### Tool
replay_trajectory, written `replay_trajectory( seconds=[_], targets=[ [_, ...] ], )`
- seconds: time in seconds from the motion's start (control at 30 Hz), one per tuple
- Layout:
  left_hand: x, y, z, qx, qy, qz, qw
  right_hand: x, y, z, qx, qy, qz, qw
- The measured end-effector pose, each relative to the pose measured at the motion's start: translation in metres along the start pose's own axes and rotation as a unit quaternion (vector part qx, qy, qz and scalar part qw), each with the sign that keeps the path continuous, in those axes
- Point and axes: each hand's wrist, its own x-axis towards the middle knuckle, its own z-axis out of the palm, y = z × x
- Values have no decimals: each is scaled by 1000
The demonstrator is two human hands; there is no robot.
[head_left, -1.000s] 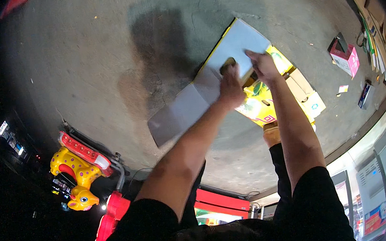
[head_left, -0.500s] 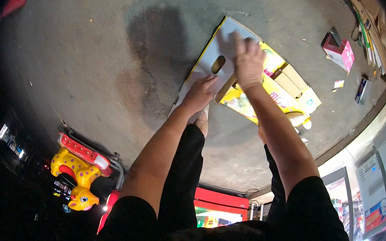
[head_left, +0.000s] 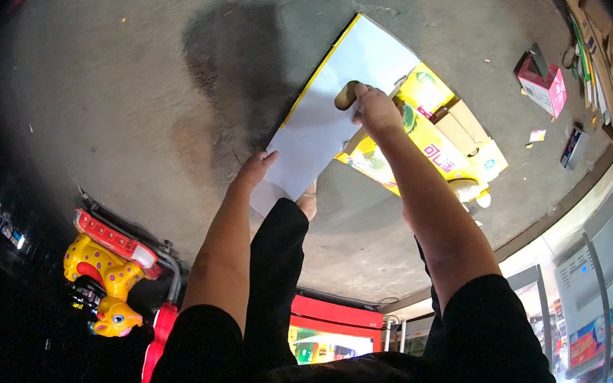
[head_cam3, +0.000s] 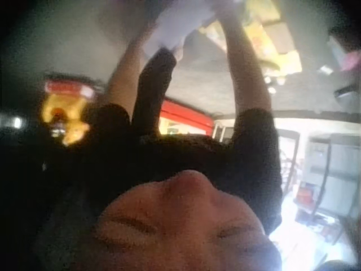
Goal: The person assembles a flat-packed cardboard box by folding and interlocking its flaps. They manipulate the box on the floor, aligning tabs and slots to form a rectangular container. The person then places the assembled box on a table next to fruit displays.
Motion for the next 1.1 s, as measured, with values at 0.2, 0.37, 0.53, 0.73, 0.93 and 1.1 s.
replay_trajectory(
  seconds=[0.2,0.37,0.53,0.73,0.93,1.1],
  targets=[
    [-61,65,-43,44,-85,-79,992,-2,-1,-6,4,-6,24,1000],
    [-108,46,-92,-38,-127,-92,987,-7,-15,-9,-69,16,-4,997],
    [-114,145,-122,-314,-225,-21,922,-3,1,0,-96,48,-21,994],
    [-31,227,-67,-355,-132,119,918,-4,5,7,-174,28,-50,983],
    [42,214,-20,33,168,203,964,-119,34,-31,-69,203,-157,964],
    [2,223,-33,-9,133,190,973,-290,142,-24,163,288,215,919]
  ],
)
